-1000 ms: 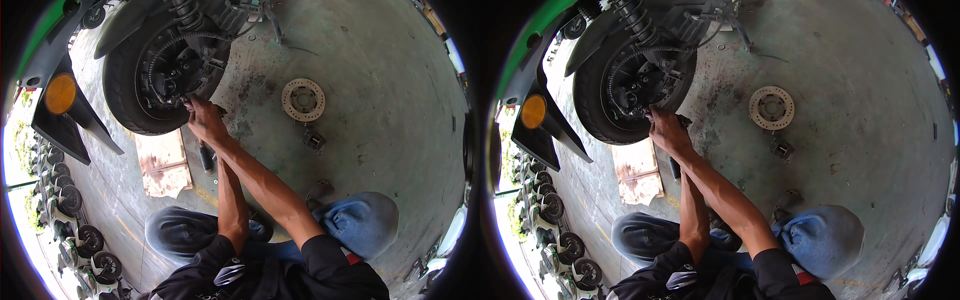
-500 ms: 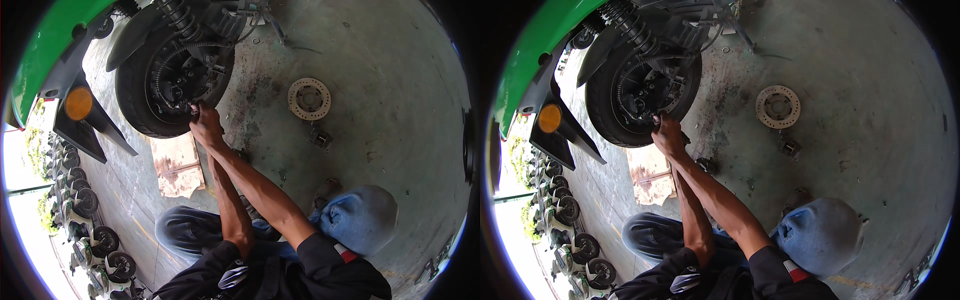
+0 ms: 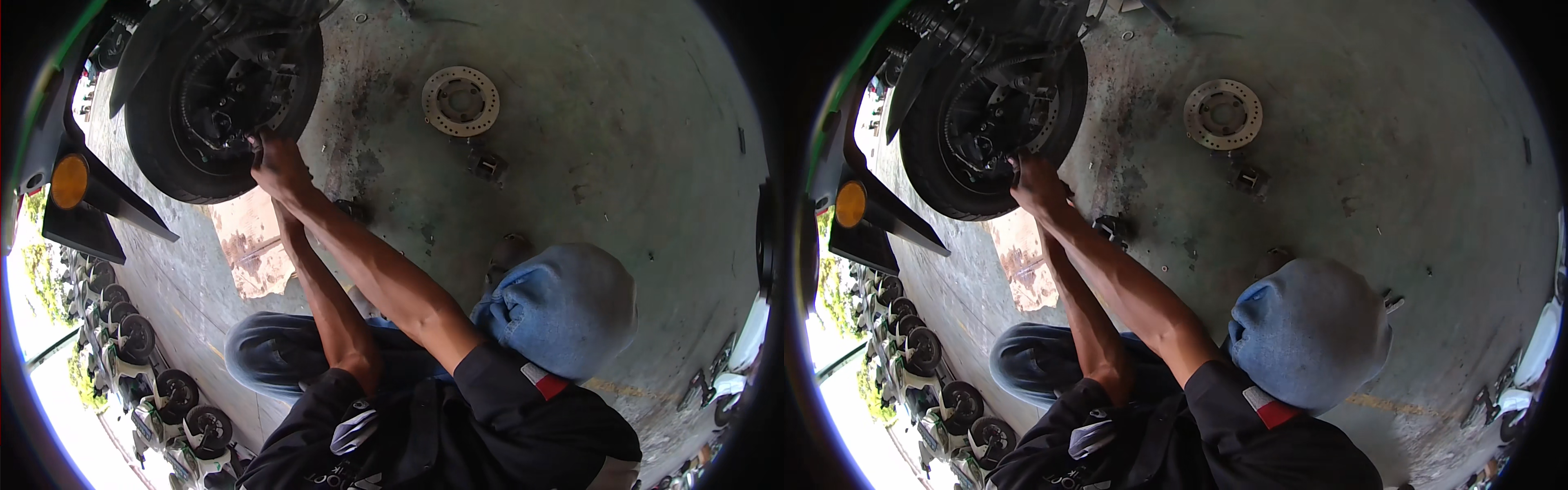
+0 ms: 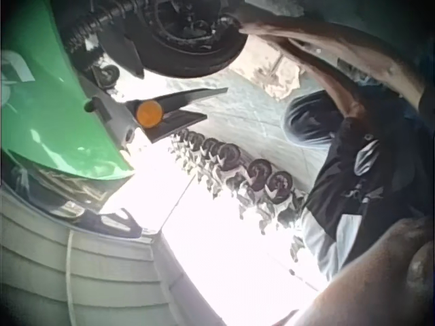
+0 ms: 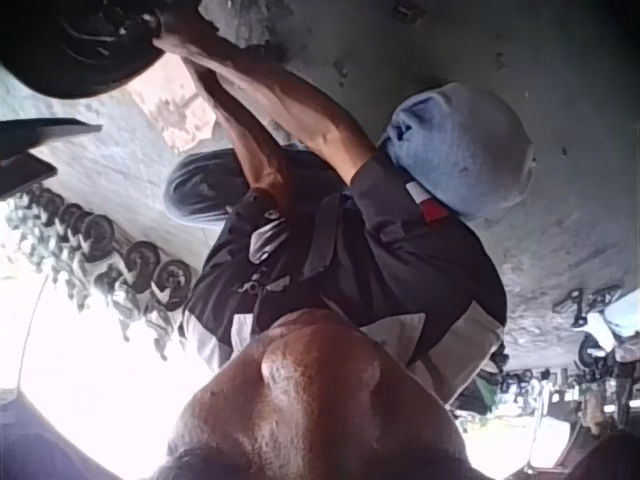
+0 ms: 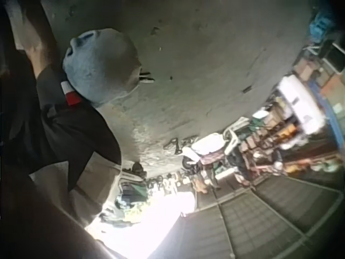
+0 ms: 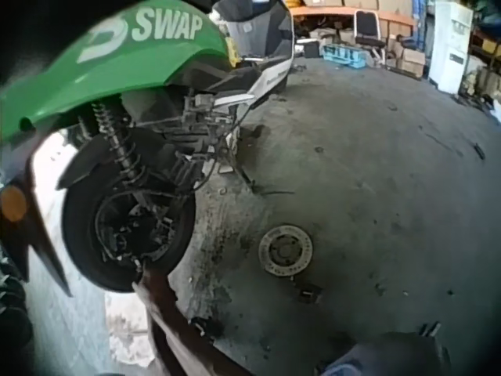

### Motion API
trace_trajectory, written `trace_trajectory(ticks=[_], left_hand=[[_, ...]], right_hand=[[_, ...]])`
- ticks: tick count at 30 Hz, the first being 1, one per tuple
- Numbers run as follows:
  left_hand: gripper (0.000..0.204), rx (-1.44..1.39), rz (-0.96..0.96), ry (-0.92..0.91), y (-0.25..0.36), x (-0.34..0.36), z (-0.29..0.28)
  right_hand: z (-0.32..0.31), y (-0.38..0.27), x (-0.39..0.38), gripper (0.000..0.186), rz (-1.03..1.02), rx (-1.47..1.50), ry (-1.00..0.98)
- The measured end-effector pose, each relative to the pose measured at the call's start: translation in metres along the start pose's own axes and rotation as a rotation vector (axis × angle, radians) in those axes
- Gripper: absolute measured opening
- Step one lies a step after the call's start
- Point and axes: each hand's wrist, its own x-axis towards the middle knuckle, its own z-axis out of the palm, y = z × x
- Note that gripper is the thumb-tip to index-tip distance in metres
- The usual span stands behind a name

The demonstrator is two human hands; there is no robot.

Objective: The person sorts through a toolbox of bolts, selects parts, and applies grease to a shaft using a syringe before reassembling components on the rear wheel area of a scooter.

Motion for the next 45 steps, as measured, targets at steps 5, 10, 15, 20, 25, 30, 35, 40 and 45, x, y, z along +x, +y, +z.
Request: trace_trajectory(ticks=[5,10,15,20,25,30,35,40,45], left_hand=[[0.035,0.134,0.212,0.055,0.001,0.044,-0.019],[0.044,-0.094,0.082,0.108,0.015,0.056,-0.026],[0.054,-0.126,0.000,0.035,0.041,0.076,0.019],[0.047,-0.661,-0.113,-0.082,0.033,0.083,0.051],[0.052,-2.210,-0.465,-0.658,-0.004,0.115,0.029],[0.059,-2.087,-0.314,-1.296,0.001,0.134,0.042],[0.055,-1.569,0.072,-0.888,0.008,0.140,0.051],[0.052,-1.610,-0.211,-0.694,0.091,0.088,0.094],[0.053,-1.380,-0.082,-0.595,0.062,0.128,0.102]], right_hand=[[-0.015,-0.006,0.002,0.020,-0.141,0.040,-0.107],[-0.003,0.007,-0.006,0.018,-0.130,0.077,-0.090],[-0.038,0.071,0.006,0.021,-0.087,-0.133,0.034],[-0.115,0.109,-0.029,0.027,0.322,-0.719,-0.192],[-0.189,0.127,-0.022,0.034,0.234,-1.161,0.112],[-0.242,0.141,-0.031,0.046,0.225,-1.280,0.157],[-0.253,0.140,-0.038,0.048,0.240,-1.286,-0.003],[-0.261,0.150,-0.030,0.038,0.172,-1.041,0.003],[-0.208,0.087,0.020,0.023,-0.172,-0.356,0.136]])
